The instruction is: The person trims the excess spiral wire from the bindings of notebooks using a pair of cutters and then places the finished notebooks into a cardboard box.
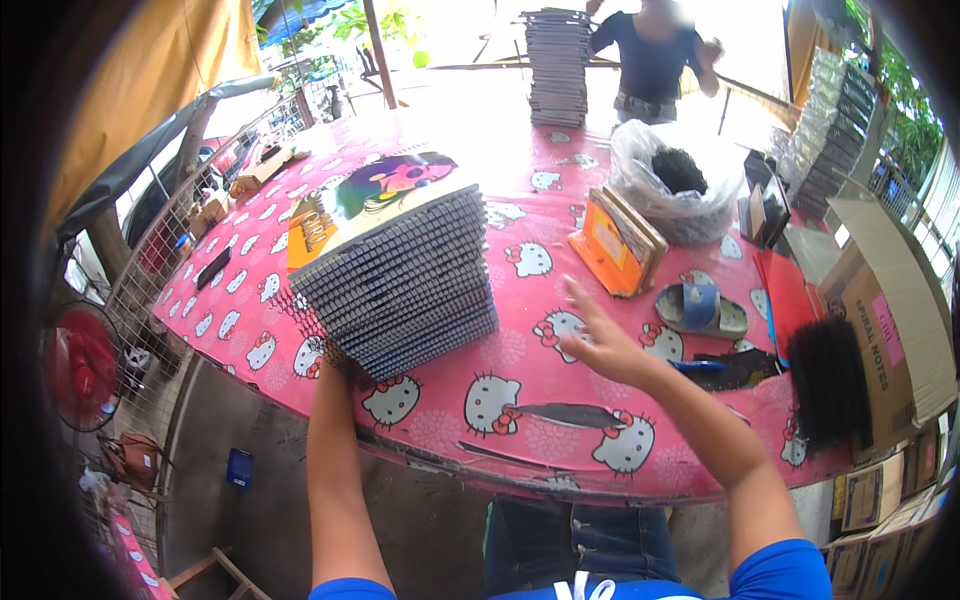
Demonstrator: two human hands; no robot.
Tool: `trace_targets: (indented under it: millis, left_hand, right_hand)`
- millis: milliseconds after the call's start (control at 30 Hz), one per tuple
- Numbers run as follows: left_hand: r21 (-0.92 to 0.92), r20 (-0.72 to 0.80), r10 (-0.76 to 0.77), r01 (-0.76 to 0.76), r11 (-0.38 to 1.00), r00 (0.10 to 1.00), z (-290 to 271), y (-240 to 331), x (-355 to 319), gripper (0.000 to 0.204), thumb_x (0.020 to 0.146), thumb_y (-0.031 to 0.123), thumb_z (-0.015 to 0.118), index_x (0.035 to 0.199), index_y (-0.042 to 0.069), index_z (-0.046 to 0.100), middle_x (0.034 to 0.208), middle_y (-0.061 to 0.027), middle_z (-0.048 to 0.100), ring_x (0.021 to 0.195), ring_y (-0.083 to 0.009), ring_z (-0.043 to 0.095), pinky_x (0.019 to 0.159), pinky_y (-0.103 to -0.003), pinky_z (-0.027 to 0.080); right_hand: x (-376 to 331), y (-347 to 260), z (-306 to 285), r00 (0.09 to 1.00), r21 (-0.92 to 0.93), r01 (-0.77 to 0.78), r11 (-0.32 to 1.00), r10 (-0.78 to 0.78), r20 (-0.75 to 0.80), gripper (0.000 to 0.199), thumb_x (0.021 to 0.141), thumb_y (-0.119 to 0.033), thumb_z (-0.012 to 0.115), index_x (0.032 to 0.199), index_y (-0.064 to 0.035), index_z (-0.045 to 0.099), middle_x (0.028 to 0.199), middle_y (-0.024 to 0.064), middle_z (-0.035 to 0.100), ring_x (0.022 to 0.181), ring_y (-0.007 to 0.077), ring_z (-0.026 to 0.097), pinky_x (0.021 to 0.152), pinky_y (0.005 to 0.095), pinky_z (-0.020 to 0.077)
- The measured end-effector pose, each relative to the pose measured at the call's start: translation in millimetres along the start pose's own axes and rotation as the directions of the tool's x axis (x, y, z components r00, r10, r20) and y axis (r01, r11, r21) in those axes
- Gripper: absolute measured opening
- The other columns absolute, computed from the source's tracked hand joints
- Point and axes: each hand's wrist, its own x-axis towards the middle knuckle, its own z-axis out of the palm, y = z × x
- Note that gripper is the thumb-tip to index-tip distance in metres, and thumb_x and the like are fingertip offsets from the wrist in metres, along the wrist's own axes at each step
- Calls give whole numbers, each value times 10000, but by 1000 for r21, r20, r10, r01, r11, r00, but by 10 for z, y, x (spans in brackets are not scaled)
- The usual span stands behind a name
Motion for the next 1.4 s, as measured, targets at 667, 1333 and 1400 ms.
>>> trace_targets:
  millis: [667,1333,1400]
  left_hand:
    - [-90,-561,192,-291,953,805,1510,692,-2226,656,932,450,523,1421,82,288,1392,-98,379,1210,-204,423,947,-336,392]
    - [167,-199,822,-808,565,533,2051,1259,-2608,263,815,-69,672,1070,-26,622,1063,-93,610,933,-137,612,785,-242,522]
    - [232,-186,848,-817,528,496,2028,1231,-2591,250,815,-67,675,1059,-28,635,1072,-100,612,935,-138,614,793,-243,523]
  right_hand:
    - [-1546,244,-738,994,-785,-112,609,54,-99,647,828,-406,628,1301,-7,438,1214,179,481,1169,346,435,1017,489,284]
    - [63,-1517,4,851,-655,378,654,-524,-32,418,909,-376,563,1221,-99,535,1049,163,535,997,351,536,865,467,401]
    - [77,-1565,37,856,-717,341,608,-516,-30,433,901,-380,580,1233,-104,541,1083,150,521,1045,338,517,893,472,386]
